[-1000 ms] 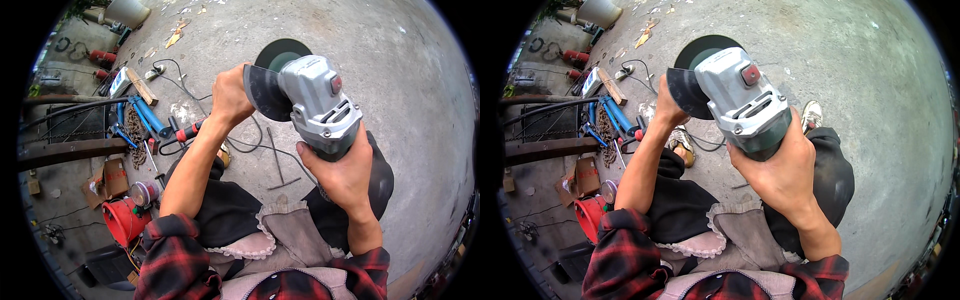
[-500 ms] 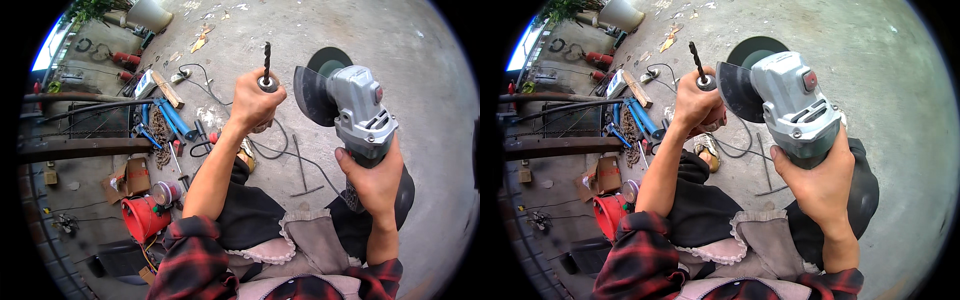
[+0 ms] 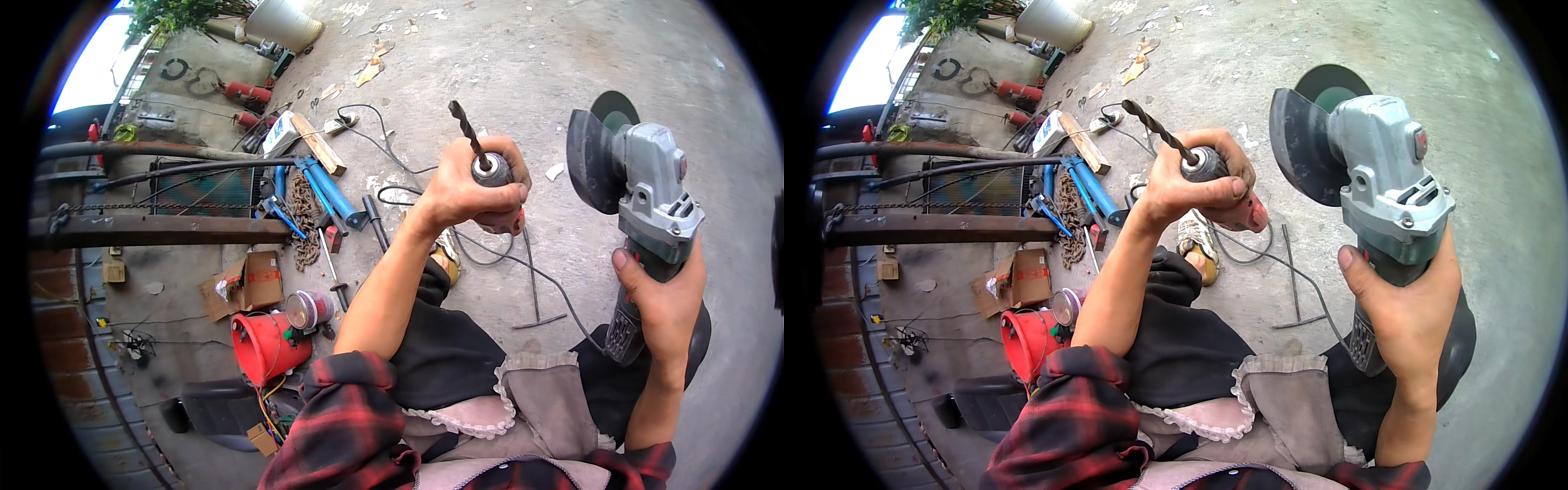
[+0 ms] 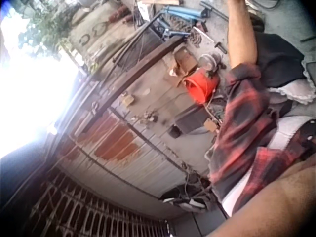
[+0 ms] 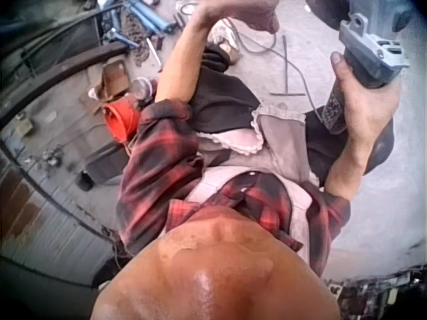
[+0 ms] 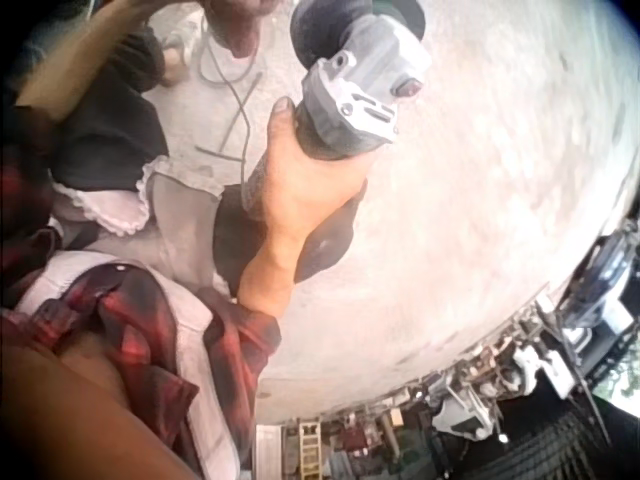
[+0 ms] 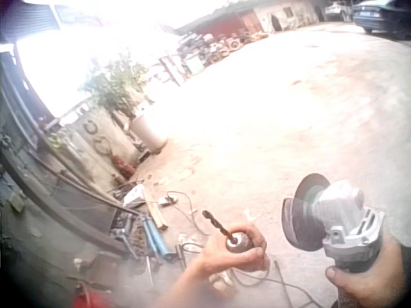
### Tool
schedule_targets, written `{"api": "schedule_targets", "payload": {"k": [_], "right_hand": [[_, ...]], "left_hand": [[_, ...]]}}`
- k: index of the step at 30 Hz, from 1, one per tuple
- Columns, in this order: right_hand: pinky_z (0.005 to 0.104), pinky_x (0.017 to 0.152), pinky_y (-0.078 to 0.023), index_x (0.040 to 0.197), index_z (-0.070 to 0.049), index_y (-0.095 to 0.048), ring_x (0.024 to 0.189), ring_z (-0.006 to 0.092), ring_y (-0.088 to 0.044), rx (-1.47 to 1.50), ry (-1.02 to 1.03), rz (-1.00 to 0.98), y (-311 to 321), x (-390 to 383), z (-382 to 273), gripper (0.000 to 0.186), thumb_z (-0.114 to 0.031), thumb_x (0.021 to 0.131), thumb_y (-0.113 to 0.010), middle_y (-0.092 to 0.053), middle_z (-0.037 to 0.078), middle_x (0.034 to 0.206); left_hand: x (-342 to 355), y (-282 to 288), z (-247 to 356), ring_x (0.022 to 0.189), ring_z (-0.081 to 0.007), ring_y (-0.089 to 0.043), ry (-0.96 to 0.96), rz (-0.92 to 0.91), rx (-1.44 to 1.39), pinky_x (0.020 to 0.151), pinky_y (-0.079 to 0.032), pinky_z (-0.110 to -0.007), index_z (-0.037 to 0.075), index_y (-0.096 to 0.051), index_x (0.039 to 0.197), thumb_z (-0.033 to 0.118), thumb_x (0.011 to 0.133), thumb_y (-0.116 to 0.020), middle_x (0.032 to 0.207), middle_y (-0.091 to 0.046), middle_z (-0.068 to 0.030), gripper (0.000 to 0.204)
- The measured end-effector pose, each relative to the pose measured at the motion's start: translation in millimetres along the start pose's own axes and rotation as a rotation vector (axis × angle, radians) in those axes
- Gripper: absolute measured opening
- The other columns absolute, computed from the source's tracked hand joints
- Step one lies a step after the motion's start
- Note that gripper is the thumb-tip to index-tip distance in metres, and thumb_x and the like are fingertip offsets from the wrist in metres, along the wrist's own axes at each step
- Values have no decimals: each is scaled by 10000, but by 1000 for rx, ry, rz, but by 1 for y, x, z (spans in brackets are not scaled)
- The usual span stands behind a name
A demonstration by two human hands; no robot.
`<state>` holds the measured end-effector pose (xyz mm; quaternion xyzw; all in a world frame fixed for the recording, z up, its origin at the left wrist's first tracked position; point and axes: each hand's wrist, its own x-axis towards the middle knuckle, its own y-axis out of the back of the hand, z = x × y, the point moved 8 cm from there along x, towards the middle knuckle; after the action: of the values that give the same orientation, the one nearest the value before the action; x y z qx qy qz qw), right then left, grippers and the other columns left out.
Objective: The person sharpens a drill bit using a handheld angle grinder, then unplugs the grinder and uses a power drill to make a hole in a metal pipe.
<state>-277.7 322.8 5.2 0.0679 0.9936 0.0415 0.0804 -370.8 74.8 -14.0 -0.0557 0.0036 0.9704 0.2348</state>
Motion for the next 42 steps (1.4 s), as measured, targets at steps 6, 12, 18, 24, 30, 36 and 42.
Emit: {"api": "schedule_targets", "payload": {"k": [6,12,18,24,30,36,42], "right_hand": [[235,627,-478,1219,-3,-567,707,85,-580,-37,55,29,4,-1,-4,492,-67,811,-835,-636,22,900],[224,573,-451,1196,-14,-562,665,77,-561,-76,98,48,10,1,-4,475,-105,824,-843,-618,21,868],[224,566,-448,1199,-12,-559,661,77,-559,-81,90,40,8,1,-4,470,-102,829,-834,-618,24,868],[227,586,-456,1210,-5,-566,679,80,-567,-71,68,33,9,2,-1,480,-82,819,-833,-622,25,878],[269,805,-517,1253,6,-562,881,114,-623,-4,19,6,4,1,-4,543,-39,790,-844,-657,50,1028],[271,794,-522,1226,17,-553,900,120,-633,17,6,-45,1,-3,-6,548,-48,780,-865,-667,67,1027],[298,853,-530,1216,38,-546,957,145,-647,-19,59,-88,-8,-8,-13,575,-62,762,-884,-690,97,1075]], "left_hand": [[-2,-5,6,629,-147,-660,-108,-86,-13,580,-561,-294,-8,-634,802,58,754,-777,713,-649,-63,164],[-2,-8,6,689,-125,-646,-97,-109,-36,635,-524,-266,12,-655,794,116,728,-817,770,-677,-54,203],[-5,-9,11,761,-227,-646,-81,-140,10,751,-522,-360,11,-625,736,134,688,-820,774,-672,-118,236],[-1,-12,5,768,-195,-648,-44,-133,-38,743,-523,-336,10,-632,756,133,712,-826,780,-677,-106,234],[6,-8,-8,559,-78,-551,32,86,10,516,-444,-239,-4,-635,827,82,806,-785,675,-615,-29,173],[14,4,-20,433,-113,-564,25,271,231,419,-517,-329,-5,-581,826,81,871,-740,543,-551,-29,187],[18,6,-19,589,-88,-546,10,420,333,561,-460,-304,-11,-662,815,190,783,-747,614,-594,-29,221]]}}
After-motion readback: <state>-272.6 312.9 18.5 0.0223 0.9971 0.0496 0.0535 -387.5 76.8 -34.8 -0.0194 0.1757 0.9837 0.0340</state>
